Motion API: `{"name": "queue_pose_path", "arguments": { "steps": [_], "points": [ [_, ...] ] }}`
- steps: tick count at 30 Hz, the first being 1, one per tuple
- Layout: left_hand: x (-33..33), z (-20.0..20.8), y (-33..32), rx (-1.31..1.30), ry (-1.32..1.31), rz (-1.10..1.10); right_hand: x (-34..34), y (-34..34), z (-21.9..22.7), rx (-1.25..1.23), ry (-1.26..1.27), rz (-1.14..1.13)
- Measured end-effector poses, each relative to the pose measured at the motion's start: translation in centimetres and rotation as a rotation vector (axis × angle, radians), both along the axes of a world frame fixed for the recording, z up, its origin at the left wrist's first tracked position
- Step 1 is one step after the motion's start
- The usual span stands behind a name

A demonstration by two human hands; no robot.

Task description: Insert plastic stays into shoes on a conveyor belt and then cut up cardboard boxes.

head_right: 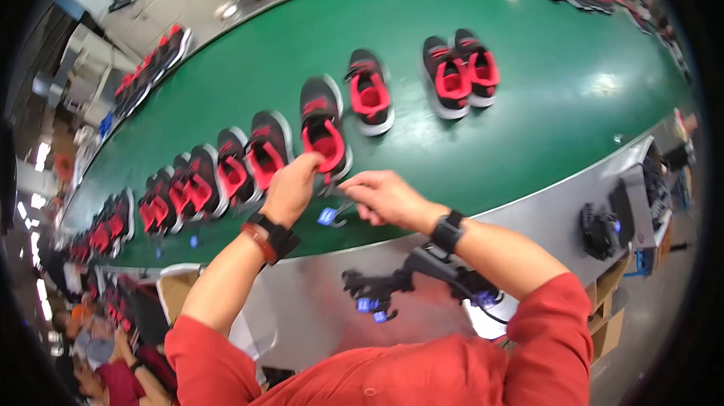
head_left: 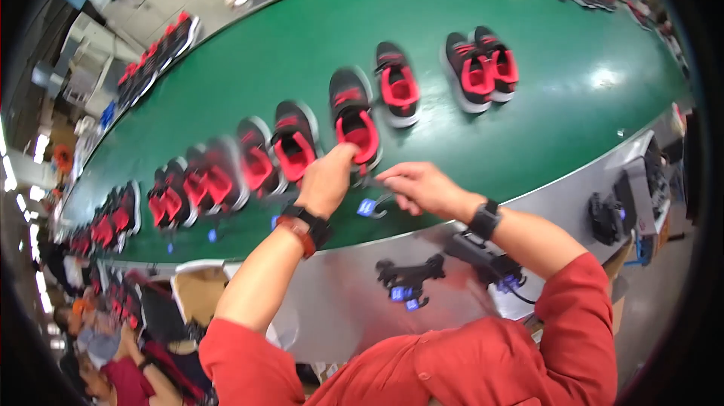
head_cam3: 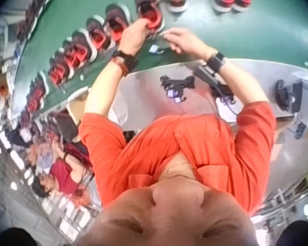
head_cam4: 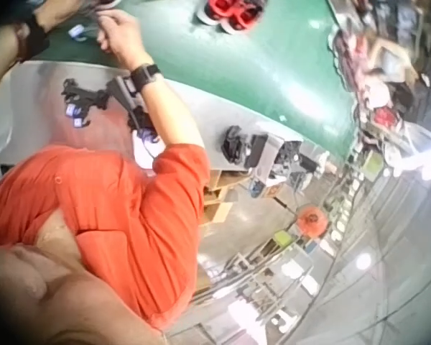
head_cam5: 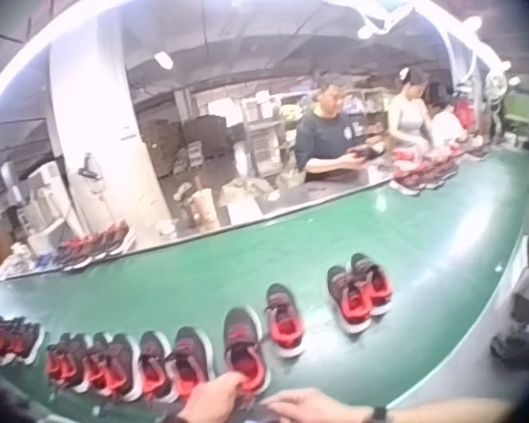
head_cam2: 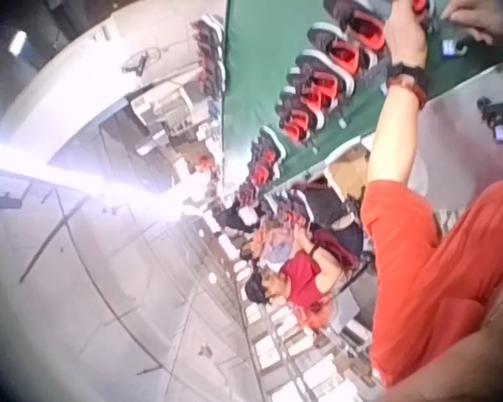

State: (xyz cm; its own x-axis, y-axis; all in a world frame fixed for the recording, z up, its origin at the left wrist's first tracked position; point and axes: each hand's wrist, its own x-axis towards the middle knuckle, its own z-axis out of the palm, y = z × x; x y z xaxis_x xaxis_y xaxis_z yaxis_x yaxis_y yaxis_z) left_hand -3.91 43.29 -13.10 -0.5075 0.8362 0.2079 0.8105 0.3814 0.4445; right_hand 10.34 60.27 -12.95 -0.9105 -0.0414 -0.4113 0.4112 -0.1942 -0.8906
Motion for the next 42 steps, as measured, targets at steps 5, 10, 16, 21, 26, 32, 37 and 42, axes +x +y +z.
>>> {"name": "queue_pose_path", "arguments": {
  "steps": [5, 10, 16, 21, 26, 32, 37, 42],
  "points": [
    [2.0, 2.4, -0.3, -0.273, 0.222, -0.178, -1.4, 0.2, 0.0, 0.031, 0.135, 0.075],
    [2.4, 2.8, -0.5, -0.352, 0.262, -0.078, -4.9, 4.0, 1.3, 0.993, 0.585, -0.293],
    [0.9, 1.9, -2.3, -0.126, 0.107, -0.005, -9.1, 7.4, -2.8, 1.174, 0.658, 0.149],
    [1.1, 1.5, -0.5, -0.139, -0.092, 0.105, -6.5, 7.6, -0.8, 1.344, 0.845, 0.249],
    [0.8, 2.0, -1.9, -0.240, -0.107, 0.184, -6.1, 5.5, 0.2, 1.550, 0.972, 0.339],
    [1.0, 1.7, -2.4, -0.247, -0.083, 0.178, -6.0, 3.7, 0.6, 1.590, 0.993, 0.321],
    [1.2, 2.9, -2.0, -0.289, -0.345, 0.247, -6.6, 2.5, 0.5, 1.643, 0.830, 0.461],
    [0.2, 2.3, -3.7, 0.061, -0.395, 0.048, -6.0, 2.1, -0.6, 1.360, 0.901, 0.237]
  ]
}}
